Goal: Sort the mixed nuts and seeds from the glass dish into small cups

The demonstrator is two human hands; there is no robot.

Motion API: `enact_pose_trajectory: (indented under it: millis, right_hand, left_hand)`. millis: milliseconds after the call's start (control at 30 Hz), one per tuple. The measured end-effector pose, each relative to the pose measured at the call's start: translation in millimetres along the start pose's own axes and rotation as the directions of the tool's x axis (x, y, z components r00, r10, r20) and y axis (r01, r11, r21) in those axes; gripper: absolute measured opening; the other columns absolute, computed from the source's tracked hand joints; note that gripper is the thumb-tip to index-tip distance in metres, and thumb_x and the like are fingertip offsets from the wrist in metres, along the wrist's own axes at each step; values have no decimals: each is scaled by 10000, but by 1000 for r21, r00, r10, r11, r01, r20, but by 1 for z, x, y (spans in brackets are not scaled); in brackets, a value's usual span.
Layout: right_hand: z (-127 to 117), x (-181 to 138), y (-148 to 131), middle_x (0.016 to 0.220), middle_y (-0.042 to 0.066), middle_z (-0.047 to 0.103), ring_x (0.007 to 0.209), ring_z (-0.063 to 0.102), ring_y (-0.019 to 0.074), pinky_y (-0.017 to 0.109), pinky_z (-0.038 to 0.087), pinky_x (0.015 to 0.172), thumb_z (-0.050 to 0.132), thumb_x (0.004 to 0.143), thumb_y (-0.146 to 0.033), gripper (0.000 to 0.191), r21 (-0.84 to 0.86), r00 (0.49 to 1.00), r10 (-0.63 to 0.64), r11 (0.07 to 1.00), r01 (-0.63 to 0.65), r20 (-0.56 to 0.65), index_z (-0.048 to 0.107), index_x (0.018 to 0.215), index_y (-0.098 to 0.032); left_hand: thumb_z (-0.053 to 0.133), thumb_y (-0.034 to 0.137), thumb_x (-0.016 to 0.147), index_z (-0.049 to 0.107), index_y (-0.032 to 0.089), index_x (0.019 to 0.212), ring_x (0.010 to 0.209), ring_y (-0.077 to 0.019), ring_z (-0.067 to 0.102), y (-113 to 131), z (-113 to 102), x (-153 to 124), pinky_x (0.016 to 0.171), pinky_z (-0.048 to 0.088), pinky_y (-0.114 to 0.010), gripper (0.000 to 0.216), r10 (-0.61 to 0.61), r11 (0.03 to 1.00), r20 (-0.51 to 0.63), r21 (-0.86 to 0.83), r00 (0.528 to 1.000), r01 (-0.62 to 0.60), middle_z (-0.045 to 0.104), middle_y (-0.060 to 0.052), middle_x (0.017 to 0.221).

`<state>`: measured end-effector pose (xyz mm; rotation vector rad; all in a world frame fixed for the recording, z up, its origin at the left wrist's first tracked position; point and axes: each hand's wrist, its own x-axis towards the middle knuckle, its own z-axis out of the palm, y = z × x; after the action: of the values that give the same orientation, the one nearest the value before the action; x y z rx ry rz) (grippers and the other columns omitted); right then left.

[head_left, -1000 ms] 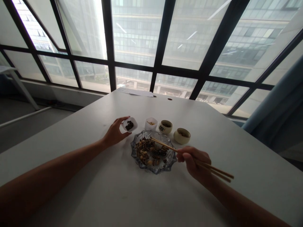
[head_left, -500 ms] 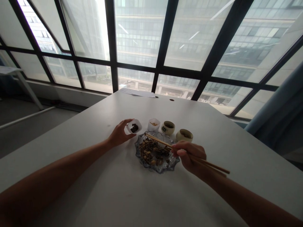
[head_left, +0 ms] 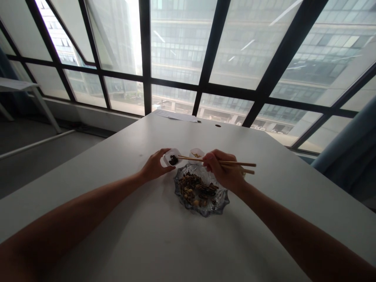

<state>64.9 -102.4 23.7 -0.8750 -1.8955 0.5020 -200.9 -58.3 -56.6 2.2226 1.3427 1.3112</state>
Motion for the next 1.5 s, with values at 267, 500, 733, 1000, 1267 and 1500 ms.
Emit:
enact_pose_trajectory:
  millis: [267, 500, 733, 1000, 1267, 1500]
  right_hand:
    - [-46, -13, -33, 367, 8, 535, 267, 432, 85, 192, 312, 267, 603, 816, -730, 622, 86, 932, 310, 940, -330, 187, 632, 539, -174]
    - [-24, -26, -16, 464, 12, 611, 351, 545, 112, 190, 415, 311, 580, 863, -691, 556, 122, 939, 282, 943, -309, 197, 627, 622, -192]
    - [-36, -36, -10, 477, 22, 616, 349, 534, 109, 200, 409, 323, 588, 881, -659, 542, 125, 963, 270, 956, -266, -14, 658, 655, -171]
    - [-46, -54, -8, 479, 17, 621, 392, 556, 116, 228, 426, 388, 554, 965, -501, 475, -24, 977, 159, 987, -157, 145, 641, 614, -194]
    - [-42, -59, -28, 446, 9, 598, 376, 498, 98, 224, 378, 396, 581, 955, -449, 453, -137, 992, -11, 990, 28, 130, 655, 592, -188]
    - [-42, -66, -37, 445, 6, 585, 384, 505, 82, 193, 381, 415, 553, 979, -449, 486, -153, 984, -40, 986, 67, 173, 632, 582, -181]
  left_hand:
    - [768, 481, 685, 572, 192, 1249, 1082, -289, 673, 1, -1, 0, 990, 519, -446, 663, -25, 1000, 3, 1, 1000, 25, 704, -107, 1198]
    - [771, 503, 680, 580, 202, 1243, 1068, -288, 677, 1, -1, 0, 969, 536, -448, 667, -45, 999, 2, 22, 999, 45, 708, -101, 1190]
    - [780, 494, 678, 584, 183, 1243, 1037, -281, 684, -2, 0, 1, 949, 546, -439, 674, -48, 999, -5, 22, 999, 48, 708, -113, 1182]
    - [775, 512, 691, 576, 171, 1249, 1050, -283, 677, -3, 1, 1, 960, 537, -446, 685, -53, 999, 12, 14, 999, 52, 701, -128, 1189]
    - [796, 472, 684, 576, 184, 1252, 1037, -274, 678, -5, 2, 0, 940, 552, -433, 674, -59, 996, -2, 61, 998, 59, 701, -118, 1187]
    - [799, 461, 699, 566, 173, 1267, 1028, -264, 681, -14, 5, -1, 917, 562, -416, 678, -14, 997, -35, 77, 999, 17, 702, -121, 1186]
